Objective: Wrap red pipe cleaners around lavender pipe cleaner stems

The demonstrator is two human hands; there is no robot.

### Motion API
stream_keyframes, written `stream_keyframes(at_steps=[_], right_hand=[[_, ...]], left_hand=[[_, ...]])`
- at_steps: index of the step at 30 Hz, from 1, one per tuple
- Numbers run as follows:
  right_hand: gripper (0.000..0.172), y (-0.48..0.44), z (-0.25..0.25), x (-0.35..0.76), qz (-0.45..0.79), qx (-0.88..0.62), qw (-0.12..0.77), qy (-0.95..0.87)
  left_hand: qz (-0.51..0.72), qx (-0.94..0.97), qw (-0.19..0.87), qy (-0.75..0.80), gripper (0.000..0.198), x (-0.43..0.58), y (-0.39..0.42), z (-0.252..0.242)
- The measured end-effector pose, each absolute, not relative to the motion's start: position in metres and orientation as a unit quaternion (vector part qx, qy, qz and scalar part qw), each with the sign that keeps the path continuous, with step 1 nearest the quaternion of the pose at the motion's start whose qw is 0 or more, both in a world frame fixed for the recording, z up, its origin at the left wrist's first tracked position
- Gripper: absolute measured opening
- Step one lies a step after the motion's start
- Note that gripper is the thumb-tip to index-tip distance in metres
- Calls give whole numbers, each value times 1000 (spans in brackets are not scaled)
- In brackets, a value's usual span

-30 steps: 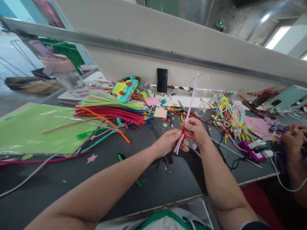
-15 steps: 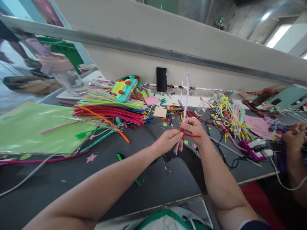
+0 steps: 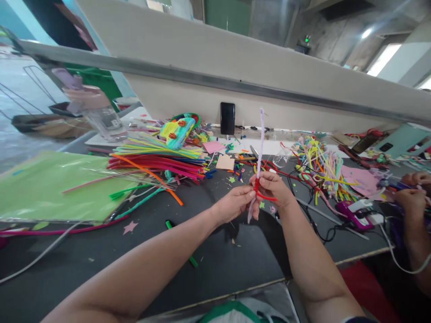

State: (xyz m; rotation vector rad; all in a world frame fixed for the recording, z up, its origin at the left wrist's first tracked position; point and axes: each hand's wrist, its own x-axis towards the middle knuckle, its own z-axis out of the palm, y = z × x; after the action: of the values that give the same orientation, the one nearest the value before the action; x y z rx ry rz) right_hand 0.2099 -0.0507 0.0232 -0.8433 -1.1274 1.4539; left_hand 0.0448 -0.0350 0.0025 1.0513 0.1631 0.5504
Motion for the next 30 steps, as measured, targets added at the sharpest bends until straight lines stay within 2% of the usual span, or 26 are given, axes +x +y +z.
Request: stream_keyframes(at_steps=[7, 19, 30], right_hand=[[20, -49, 23, 209, 598, -361, 535, -475], [14, -47, 21, 210, 570, -379, 532, -498], [18, -47, 27, 206, 498, -413, 538, -540]], left_hand=[[232, 435, 866, 89, 27, 44, -35, 6], [228, 478, 844, 82, 28, 43, -31, -3], [252, 478, 837, 87, 26, 46, -31, -8]])
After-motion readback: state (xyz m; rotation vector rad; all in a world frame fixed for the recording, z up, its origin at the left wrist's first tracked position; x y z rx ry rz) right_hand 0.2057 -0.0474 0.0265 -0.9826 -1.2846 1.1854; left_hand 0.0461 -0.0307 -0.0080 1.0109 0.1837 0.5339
